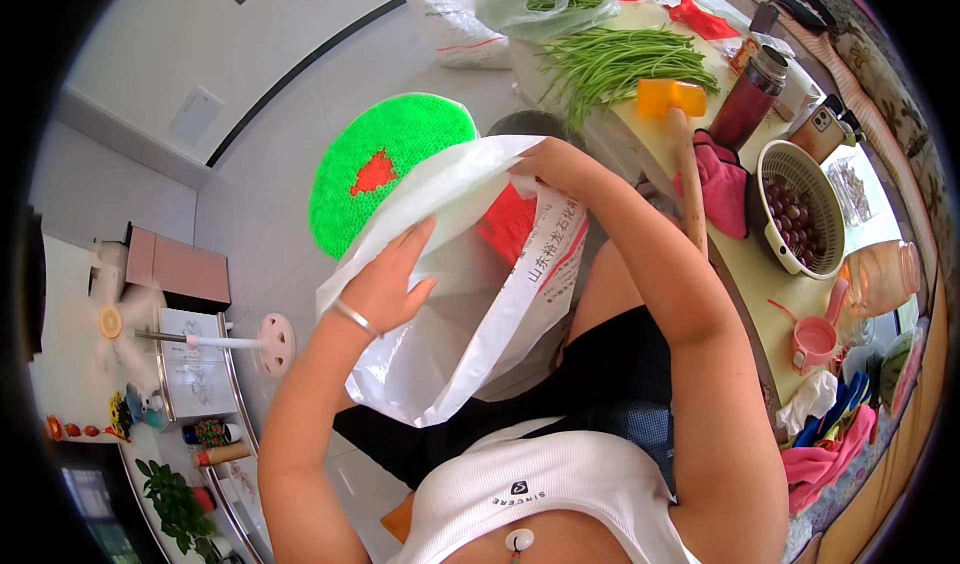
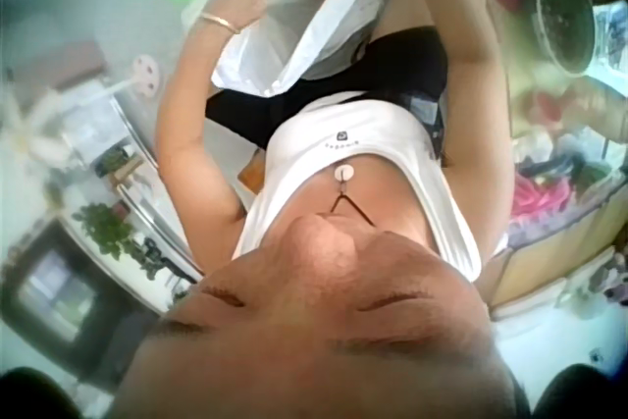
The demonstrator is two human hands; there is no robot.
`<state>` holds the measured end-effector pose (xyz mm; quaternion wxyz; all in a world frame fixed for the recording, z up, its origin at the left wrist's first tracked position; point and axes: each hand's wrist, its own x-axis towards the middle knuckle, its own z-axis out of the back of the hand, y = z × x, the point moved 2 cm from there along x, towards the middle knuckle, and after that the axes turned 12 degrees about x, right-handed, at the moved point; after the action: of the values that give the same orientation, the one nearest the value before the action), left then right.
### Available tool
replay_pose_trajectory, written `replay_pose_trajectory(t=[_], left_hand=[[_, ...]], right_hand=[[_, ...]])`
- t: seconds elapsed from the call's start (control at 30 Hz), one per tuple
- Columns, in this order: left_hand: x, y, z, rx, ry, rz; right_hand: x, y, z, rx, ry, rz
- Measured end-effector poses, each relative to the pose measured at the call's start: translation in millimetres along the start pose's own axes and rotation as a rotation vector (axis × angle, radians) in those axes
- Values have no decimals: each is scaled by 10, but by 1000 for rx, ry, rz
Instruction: The person uses a wooden mallet to strike a green circular mold filled with small red components, then removes a red textured object from a white bag and ties it with a thin red string.
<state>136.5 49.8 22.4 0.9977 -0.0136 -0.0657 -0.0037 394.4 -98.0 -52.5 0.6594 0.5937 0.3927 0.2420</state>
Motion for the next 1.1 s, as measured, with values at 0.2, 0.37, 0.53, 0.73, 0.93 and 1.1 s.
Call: replay_pose_trajectory(t=[0.2, 0.37, 0.53, 0.73, 0.93, 1.1], left_hand=[[61, -375, -41, 23, 144, -211], [-272, -391, 700, -272, -430, -531], [-543, 1010, -390, -155, -749, 870], [-361, 1334, -1589, -1354, -878, 1152], [-149, 1353, -1623, -1622, -1127, 940], [-206, 1379, -1641, -1570, -1122, 934]], right_hand=[[-155, -4, 127, -275, -97, 78], [-2, -342, 529, 15, -280, 115], [244, -581, 778, -20, -367, 112], [176, -256, 565, -332, -480, 206], [406, 326, 63, -571, -305, 704], [1478, 180, -90, -338, -250, 370]])
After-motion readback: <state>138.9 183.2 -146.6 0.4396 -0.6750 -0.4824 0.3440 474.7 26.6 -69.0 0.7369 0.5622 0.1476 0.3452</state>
